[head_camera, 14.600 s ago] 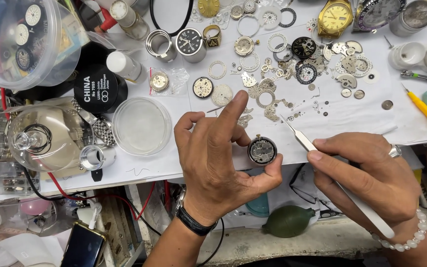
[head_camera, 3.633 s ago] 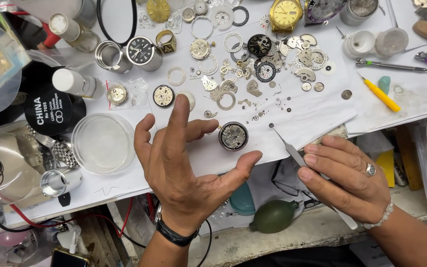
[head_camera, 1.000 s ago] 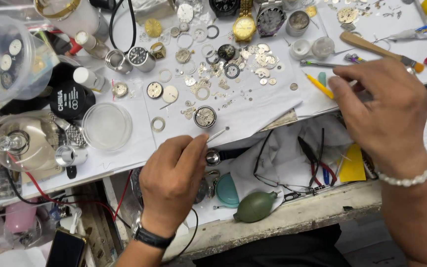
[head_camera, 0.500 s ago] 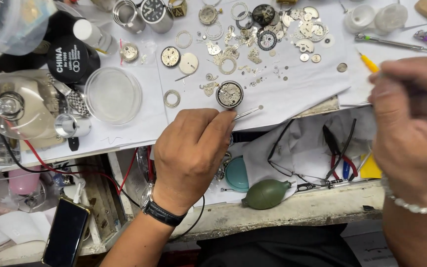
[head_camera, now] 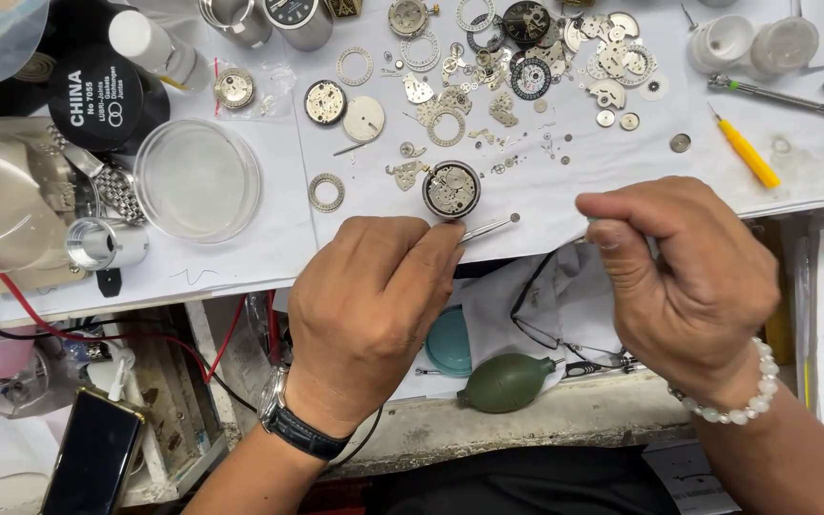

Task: The person is assembling or repairing a watch movement by precisely placing tiny gears and components using tweezers and specialized tools.

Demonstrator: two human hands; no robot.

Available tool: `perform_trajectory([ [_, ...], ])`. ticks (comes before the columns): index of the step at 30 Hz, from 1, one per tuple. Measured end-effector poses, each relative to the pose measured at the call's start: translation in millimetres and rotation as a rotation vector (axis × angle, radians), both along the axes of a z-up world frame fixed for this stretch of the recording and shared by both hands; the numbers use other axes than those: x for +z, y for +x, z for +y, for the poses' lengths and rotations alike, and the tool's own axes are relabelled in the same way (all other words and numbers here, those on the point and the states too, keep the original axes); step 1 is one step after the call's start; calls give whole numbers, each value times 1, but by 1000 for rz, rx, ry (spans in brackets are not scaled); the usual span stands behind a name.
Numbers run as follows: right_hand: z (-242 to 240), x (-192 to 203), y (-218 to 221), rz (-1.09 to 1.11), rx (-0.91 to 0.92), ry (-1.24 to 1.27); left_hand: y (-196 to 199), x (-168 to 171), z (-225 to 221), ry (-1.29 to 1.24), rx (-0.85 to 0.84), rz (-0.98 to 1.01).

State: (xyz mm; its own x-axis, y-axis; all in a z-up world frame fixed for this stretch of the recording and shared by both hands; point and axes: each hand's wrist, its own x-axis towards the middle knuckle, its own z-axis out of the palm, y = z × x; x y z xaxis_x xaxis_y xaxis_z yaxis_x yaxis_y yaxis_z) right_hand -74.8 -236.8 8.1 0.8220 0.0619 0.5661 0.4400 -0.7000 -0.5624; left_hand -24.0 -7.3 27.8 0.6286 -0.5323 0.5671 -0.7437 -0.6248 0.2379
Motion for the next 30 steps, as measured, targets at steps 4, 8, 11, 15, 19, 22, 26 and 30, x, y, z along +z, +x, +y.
perform_trajectory([
  [4,2,-12,1,1,-60,99,0,0,1,0,3,23],
  [8,7,-3,8,-44,16,187,2,1,2,-32,5,17],
  [11,7,5,2,26,-10,-21,2,2,4,9,29,-1],
  [15,7,5,3,56,60,-64,2,2,6,31,7,29],
  [19,9,8,5,31,76,-163,2,3,5,40,9,26],
  [22,11,6,13,0,99,-188,2,4,4,58,28,14],
  [26,12,2,14,-16,104,-191,1,2,5,70,22,27],
  [30,12,1,17,-43,132,-180,2,3,4,57,17,10],
])
